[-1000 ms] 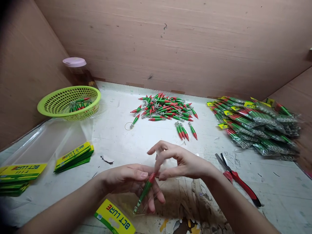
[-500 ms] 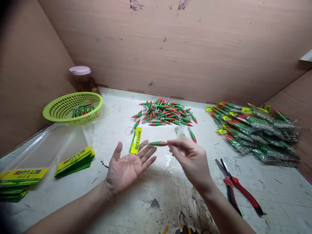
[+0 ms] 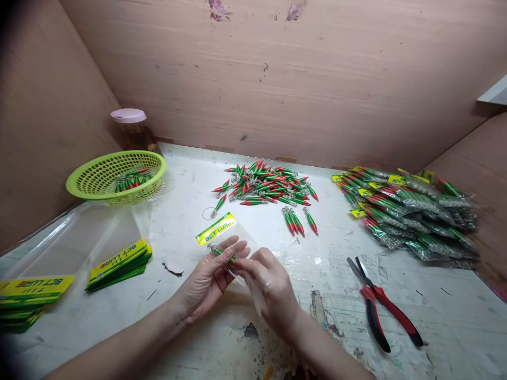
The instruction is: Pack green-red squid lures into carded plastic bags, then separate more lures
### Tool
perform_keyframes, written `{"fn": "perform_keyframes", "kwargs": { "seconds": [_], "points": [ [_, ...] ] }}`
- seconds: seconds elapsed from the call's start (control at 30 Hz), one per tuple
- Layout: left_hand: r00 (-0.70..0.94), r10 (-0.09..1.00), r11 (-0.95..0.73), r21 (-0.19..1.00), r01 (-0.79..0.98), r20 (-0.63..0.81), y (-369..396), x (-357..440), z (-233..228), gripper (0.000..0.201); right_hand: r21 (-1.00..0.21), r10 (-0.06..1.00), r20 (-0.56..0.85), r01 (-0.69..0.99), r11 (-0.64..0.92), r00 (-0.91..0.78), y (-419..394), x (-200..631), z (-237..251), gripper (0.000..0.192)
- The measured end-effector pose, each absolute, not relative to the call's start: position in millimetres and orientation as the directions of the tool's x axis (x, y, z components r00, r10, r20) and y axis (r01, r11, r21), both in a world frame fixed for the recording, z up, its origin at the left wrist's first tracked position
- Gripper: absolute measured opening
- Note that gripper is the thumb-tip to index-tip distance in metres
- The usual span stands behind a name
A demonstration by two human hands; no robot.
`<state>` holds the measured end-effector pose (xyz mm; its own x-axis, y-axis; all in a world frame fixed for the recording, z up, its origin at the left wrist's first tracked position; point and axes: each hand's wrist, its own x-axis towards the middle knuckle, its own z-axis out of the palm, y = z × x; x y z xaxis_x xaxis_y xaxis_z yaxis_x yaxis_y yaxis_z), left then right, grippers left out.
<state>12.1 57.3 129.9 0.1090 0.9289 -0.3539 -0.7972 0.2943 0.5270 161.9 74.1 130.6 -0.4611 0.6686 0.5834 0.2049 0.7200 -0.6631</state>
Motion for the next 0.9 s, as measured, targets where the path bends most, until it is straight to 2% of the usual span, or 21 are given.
{"fn": "perform_keyframes", "kwargs": {
  "seconds": [0.1,0.17,0.2,0.23,0.27,0.3,0.4,0.53,0.63,0.73,0.8,0.87,0.9],
  "points": [
    [0.082,0.916,0.308,0.557,-0.771,-0.393,59,12,130,0.03,-0.728,0.636,0.443,0.16,0.666,-0.632,82,176,137,0.022],
    [0.069,0.913,0.306,0.564,-0.767,-0.402,60,11,131,0.03,-0.766,0.643,0.305,0.219,0.604,-0.703,98,195,145,0.019],
    [0.07,0.915,0.304,0.562,-0.769,-0.398,60,11,132,0.031,-0.755,0.709,0.246,0.329,0.568,-0.661,108,206,148,0.021],
    [0.076,0.917,0.303,0.559,-0.772,-0.392,60,11,132,0.031,-0.698,0.814,0.197,0.505,0.508,-0.546,120,216,149,0.021],
    [0.082,0.918,0.303,0.556,-0.774,-0.387,60,11,133,0.031,-0.595,0.905,0.158,0.693,0.407,-0.395,132,225,147,0.02],
    [0.087,0.919,0.305,0.555,-0.774,-0.384,60,11,133,0.032,-0.526,0.947,0.146,0.789,0.318,-0.285,143,231,143,0.016],
    [0.089,0.916,0.311,0.552,-0.774,-0.391,60,12,132,0.032,-0.388,0.986,0.126,0.91,0.149,-0.108,171,232,122,0.013],
    [0.087,0.917,0.314,0.568,-0.761,-0.39,62,11,130,0.033,-0.323,0.993,0.115,0.945,0.058,-0.021,185,216,105,0.015],
    [0.075,0.924,0.294,0.569,-0.768,-0.376,64,8,129,0.031,-0.359,0.993,0.114,0.932,0.05,-0.009,172,219,119,0.018],
    [0.04,0.929,0.258,0.563,-0.785,-0.369,66,5,129,0.029,-0.474,0.994,0.079,0.875,0.104,-0.075,133,244,145,0.025],
    [0.013,0.932,0.23,0.564,-0.793,-0.362,67,4,129,0.029,-0.681,0.98,-0.047,0.724,0.11,-0.193,99,262,159,0.033],
    [-0.005,0.934,0.211,0.564,-0.799,-0.356,68,4,129,0.029,-0.763,0.916,-0.222,0.644,0.05,-0.333,69,272,166,0.036],
    [-0.007,0.934,0.208,0.563,-0.8,-0.356,68,5,129,0.029,-0.77,0.896,-0.259,0.637,0.034,-0.361,58,273,166,0.036]
  ]
}}
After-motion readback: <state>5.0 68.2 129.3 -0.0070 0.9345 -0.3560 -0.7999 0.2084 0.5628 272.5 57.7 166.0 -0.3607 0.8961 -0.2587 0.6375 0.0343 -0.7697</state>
